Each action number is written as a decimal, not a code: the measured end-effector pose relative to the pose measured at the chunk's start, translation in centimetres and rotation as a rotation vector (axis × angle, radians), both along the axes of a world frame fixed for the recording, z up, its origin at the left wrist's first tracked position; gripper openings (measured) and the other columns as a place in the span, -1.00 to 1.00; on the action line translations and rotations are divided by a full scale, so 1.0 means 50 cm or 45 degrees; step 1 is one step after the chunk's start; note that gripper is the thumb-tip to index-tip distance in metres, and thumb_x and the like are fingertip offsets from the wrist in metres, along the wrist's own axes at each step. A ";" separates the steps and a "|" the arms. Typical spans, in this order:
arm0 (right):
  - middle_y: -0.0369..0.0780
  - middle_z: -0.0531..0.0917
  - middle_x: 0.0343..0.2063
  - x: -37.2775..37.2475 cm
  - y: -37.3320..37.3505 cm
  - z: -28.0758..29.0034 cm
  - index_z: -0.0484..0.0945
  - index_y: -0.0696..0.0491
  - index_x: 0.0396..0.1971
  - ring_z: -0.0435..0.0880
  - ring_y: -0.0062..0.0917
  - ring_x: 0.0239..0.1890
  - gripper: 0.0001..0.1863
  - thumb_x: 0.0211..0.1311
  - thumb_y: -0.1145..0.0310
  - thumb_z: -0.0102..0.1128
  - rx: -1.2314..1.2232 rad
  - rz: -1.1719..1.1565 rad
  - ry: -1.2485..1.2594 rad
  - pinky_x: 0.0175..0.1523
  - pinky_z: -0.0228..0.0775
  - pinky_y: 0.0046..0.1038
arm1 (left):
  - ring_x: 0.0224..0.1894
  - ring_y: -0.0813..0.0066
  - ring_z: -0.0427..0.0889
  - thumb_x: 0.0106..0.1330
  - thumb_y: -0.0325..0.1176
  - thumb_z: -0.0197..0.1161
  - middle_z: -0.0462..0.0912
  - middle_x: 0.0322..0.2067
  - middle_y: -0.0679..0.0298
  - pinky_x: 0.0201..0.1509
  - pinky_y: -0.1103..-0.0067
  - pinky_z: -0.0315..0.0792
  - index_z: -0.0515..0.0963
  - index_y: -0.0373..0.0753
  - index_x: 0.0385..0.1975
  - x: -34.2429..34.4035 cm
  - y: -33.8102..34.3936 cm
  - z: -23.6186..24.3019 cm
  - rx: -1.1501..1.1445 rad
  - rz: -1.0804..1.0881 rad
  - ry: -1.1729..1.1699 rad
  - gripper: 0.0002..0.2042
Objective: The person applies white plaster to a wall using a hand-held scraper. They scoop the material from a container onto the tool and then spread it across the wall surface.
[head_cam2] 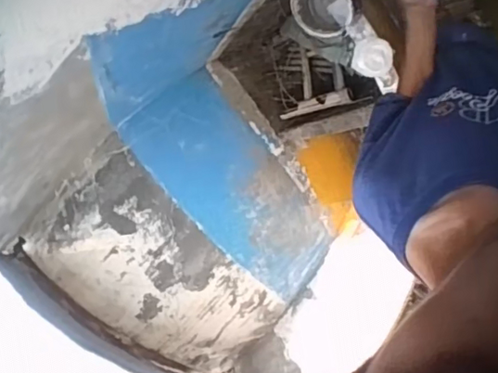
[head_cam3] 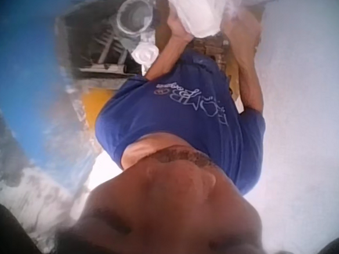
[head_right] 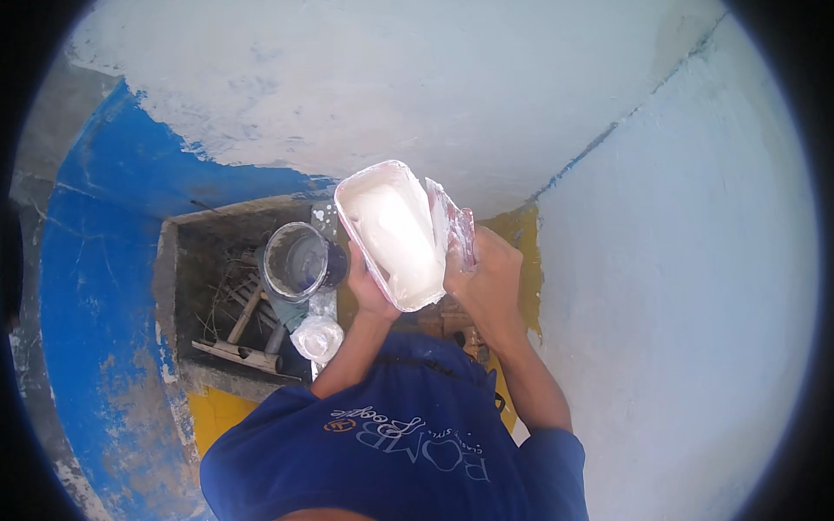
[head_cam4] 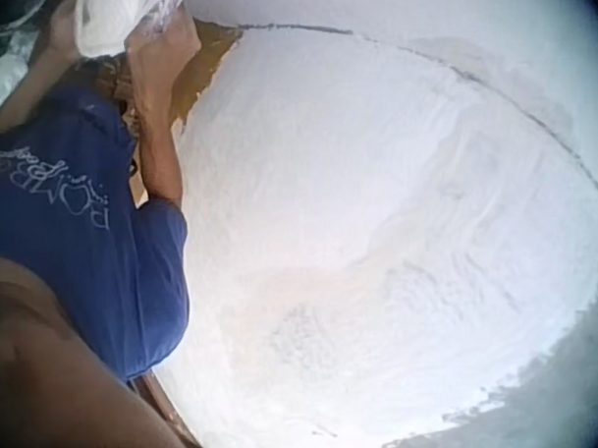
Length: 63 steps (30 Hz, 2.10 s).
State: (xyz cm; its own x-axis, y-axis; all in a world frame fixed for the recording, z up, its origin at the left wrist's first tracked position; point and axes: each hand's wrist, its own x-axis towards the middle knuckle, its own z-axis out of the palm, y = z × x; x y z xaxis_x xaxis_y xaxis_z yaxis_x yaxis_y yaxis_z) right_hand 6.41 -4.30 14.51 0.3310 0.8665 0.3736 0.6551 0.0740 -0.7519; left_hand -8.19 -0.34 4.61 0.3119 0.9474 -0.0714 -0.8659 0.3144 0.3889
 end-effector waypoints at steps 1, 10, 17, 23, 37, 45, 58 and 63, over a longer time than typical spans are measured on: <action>-0.12 0.50 -0.66 -0.004 0.008 0.006 0.56 0.23 -0.44 0.43 -0.44 -0.63 -0.89 0.14 0.48 0.21 0.000 0.001 0.000 -0.45 0.28 -0.42 | 0.37 0.11 0.30 0.49 0.15 -0.19 0.22 0.38 0.14 0.42 0.17 0.23 0.03 -0.13 0.45 0.003 -0.004 -0.005 0.010 -0.034 -0.041 -0.33; 0.01 0.60 -0.52 -0.014 0.042 0.043 0.61 0.20 -0.37 0.61 -0.05 -0.40 -0.82 0.01 0.46 0.15 -0.224 0.295 -0.294 -0.30 0.42 -0.17 | 0.37 0.15 0.30 0.52 0.11 -0.26 0.27 0.35 0.11 0.43 0.22 0.21 0.07 -0.17 0.44 0.012 0.001 -0.013 0.003 -0.109 -0.161 -0.37; -0.02 0.63 -0.46 -0.056 0.054 0.002 0.64 0.16 -0.31 0.63 -0.06 -0.37 -0.75 -0.04 0.48 0.14 -0.370 0.256 -0.524 -0.28 0.43 -0.11 | 0.35 0.18 0.32 0.52 0.15 -0.31 0.31 0.32 0.13 0.44 0.24 0.18 0.11 -0.15 0.42 0.030 -0.016 -0.031 -0.141 0.028 -0.027 -0.37; 0.00 0.63 -0.46 -0.061 0.051 0.023 0.64 0.20 -0.37 0.61 -0.02 -0.40 -0.78 -0.08 0.49 0.14 -0.264 0.231 -0.326 -0.26 0.44 -0.11 | 0.27 0.19 0.40 0.53 0.10 -0.29 0.39 0.24 0.14 0.38 0.22 0.26 0.19 -0.15 0.38 0.022 -0.008 -0.029 -0.075 0.018 -0.153 -0.42; 0.08 0.62 -0.50 -0.074 0.066 0.029 0.60 0.20 -0.32 0.62 0.04 -0.39 -0.74 -0.08 0.43 0.21 -0.522 0.400 -0.282 -0.26 0.42 -0.05 | 0.32 0.17 0.35 0.51 0.15 -0.27 0.35 0.29 0.16 0.40 0.18 0.22 0.19 -0.12 0.38 -0.007 -0.007 -0.054 -0.187 -0.081 -0.288 -0.40; 0.09 0.64 -0.50 -0.081 0.069 0.022 0.54 0.25 -0.17 0.64 0.02 -0.42 -0.66 0.00 0.46 0.16 -0.387 0.279 -0.335 -0.29 0.44 -0.05 | 0.33 0.20 0.34 0.51 0.15 -0.25 0.32 0.31 0.17 0.42 0.24 0.21 0.14 -0.18 0.41 -0.015 0.009 -0.041 0.035 -0.124 -0.320 -0.36; 0.12 0.61 -0.55 -0.103 0.058 0.009 0.49 0.27 -0.13 0.63 0.07 -0.48 -0.67 0.08 0.46 0.16 -0.362 0.316 -0.301 -0.30 0.43 -0.01 | 0.21 0.25 0.47 0.51 0.07 -0.19 0.42 0.22 0.15 0.32 0.28 0.35 0.20 -0.17 0.37 -0.033 0.008 -0.055 -0.038 -0.023 -0.314 -0.43; 0.10 0.61 -0.54 -0.113 0.057 0.005 0.47 0.26 -0.06 0.63 0.05 -0.48 -0.61 0.07 0.45 0.16 -0.339 0.363 -0.291 -0.31 0.42 -0.01 | 0.30 0.15 0.38 0.48 0.22 -0.26 0.32 0.33 0.15 0.40 0.25 0.24 0.14 -0.16 0.42 -0.033 0.012 -0.050 -0.125 0.027 -0.111 -0.32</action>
